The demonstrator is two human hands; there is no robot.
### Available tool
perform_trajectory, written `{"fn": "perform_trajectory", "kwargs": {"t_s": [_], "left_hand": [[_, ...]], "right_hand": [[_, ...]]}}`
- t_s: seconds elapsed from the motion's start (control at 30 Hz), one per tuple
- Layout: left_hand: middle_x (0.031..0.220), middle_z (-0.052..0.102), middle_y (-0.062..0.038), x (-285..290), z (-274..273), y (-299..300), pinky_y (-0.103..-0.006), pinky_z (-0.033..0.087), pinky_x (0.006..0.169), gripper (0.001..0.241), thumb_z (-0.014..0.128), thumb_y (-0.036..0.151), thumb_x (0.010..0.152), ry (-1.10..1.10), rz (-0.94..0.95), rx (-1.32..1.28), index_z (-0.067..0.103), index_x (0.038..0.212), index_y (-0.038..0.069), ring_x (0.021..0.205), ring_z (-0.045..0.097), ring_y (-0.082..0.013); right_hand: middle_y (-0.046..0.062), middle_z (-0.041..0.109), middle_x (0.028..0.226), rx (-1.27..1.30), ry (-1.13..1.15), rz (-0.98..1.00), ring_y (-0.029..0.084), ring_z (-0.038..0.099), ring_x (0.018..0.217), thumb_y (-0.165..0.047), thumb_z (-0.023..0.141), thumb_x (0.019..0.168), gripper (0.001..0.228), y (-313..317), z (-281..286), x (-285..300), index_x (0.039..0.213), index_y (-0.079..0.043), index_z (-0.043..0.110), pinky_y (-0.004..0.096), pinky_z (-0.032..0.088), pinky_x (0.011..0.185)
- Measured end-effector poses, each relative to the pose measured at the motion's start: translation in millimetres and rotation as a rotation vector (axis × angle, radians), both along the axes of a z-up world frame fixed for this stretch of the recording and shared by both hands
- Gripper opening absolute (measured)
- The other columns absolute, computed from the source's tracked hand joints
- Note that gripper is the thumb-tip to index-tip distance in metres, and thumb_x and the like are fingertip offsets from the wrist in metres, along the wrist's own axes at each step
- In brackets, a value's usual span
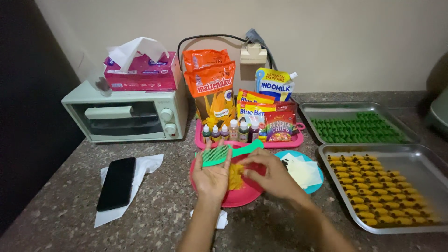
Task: Shaping small pieces of dough into balls and arranging them in a grid on a baking tray.
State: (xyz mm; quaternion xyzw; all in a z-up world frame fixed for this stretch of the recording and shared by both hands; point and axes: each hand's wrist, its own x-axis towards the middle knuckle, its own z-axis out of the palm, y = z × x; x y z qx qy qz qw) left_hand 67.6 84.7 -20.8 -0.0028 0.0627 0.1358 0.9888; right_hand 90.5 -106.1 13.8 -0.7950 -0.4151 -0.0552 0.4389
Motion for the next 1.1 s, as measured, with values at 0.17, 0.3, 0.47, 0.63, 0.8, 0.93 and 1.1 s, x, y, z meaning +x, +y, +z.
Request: {"fn": "perform_trajectory", "kwargs": {"t_s": [0.17, 0.3, 0.47, 0.63, 0.8, 0.93, 1.1], "left_hand": [[0.150, 0.053, -0.028, -22, 31, -12, -0.0539, 0.032, 0.125, 0.051, 0.035, 0.041, 0.106, 0.023, -0.048, 0.096, 0.053, 0.146, 0.014, 0.138, 0.049, -0.0397], [0.146, 0.059, -0.023, -10, 14, -5, -0.0508, 0.043, 0.115, 0.051, 0.040, 0.044, 0.106, 0.109, -0.048, 0.126, 0.054, 0.146, 0.017, 0.133, 0.055, -0.0452], [0.142, 0.058, -0.034, -18, 28, -9, -0.0467, 0.045, 0.118, 0.050, 0.044, 0.038, 0.106, 0.144, 0.042, 0.017, 0.054, 0.141, 0.004, 0.136, 0.057, -0.0389], [0.146, 0.054, -0.034, 5, -16, 3, -0.0588, 0.045, 0.115, 0.047, 0.048, 0.032, 0.108, -0.007, 0.042, -0.060, 0.058, 0.141, 0.002, 0.135, 0.053, -0.0479], [0.146, 0.054, -0.033, 11, -22, 6, -0.0583, 0.048, 0.112, 0.049, 0.046, 0.037, 0.108, -0.016, 0.017, -0.044, 0.058, 0.142, 0.005, 0.133, 0.056, -0.0473], [0.144, 0.055, -0.033, 8, -20, 5, -0.0574, 0.048, 0.113, 0.048, 0.045, 0.037, 0.108, -0.006, 0.017, -0.050, 0.059, 0.141, 0.004, 0.133, 0.056, -0.0461], [0.146, 0.054, -0.033, 9, -22, 4, -0.0580, 0.046, 0.115, 0.049, 0.043, 0.038, 0.109, -0.004, 0.019, -0.053, 0.057, 0.141, 0.004, 0.135, 0.055, -0.0452]], "right_hand": [[0.008, 0.052, 0.106, -0.034, -0.055, 0.033, 0.027, 0.046, 0.105, -0.001, 0.055, 0.091, 0.043, 54, -15, -29, 0.126, -0.018, 0.074, 0.038, 0.037, 0.093], [0.020, 0.051, 0.106, -0.086, -0.405, 0.070, 0.036, 0.048, 0.094, -0.004, 0.052, 0.079, 0.044, 61, -6, -54, 0.122, -0.002, 0.066, 0.050, 0.040, 0.072], [0.009, 0.061, 0.111, 0.098, -0.047, 0.098, 0.026, 0.060, 0.111, -0.005, 0.058, 0.086, 0.034, 30, 8, -38, 0.110, -0.013, 0.081, 0.043, 0.047, 0.101], [0.006, 0.071, 0.098, -0.070, -0.137, -0.141, 0.032, 0.068, 0.096, -0.014, 0.067, 0.085, 0.018, 8, -15, -5, 0.097, -0.018, 0.080, 0.044, 0.053, 0.086], [0.015, 0.068, 0.103, -0.206, -0.158, -0.157, 0.041, 0.066, 0.100, -0.019, 0.075, 0.083, 0.037, 17, -26, 2, 0.120, -0.017, 0.076, 0.052, 0.052, 0.088], [0.011, 0.066, 0.108, -0.230, -0.174, -0.166, 0.038, 0.064, 0.106, -0.023, 0.080, 0.082, 0.034, 17, -35, 6, 0.114, -0.016, 0.079, 0.047, 0.051, 0.093], [0.009, 0.065, 0.108, -0.289, -0.213, -0.149, 0.035, 0.063, 0.106, -0.019, 0.084, 0.076, 0.030, 14, -35, 9, 0.105, -0.014, 0.081, 0.045, 0.052, 0.092]]}}
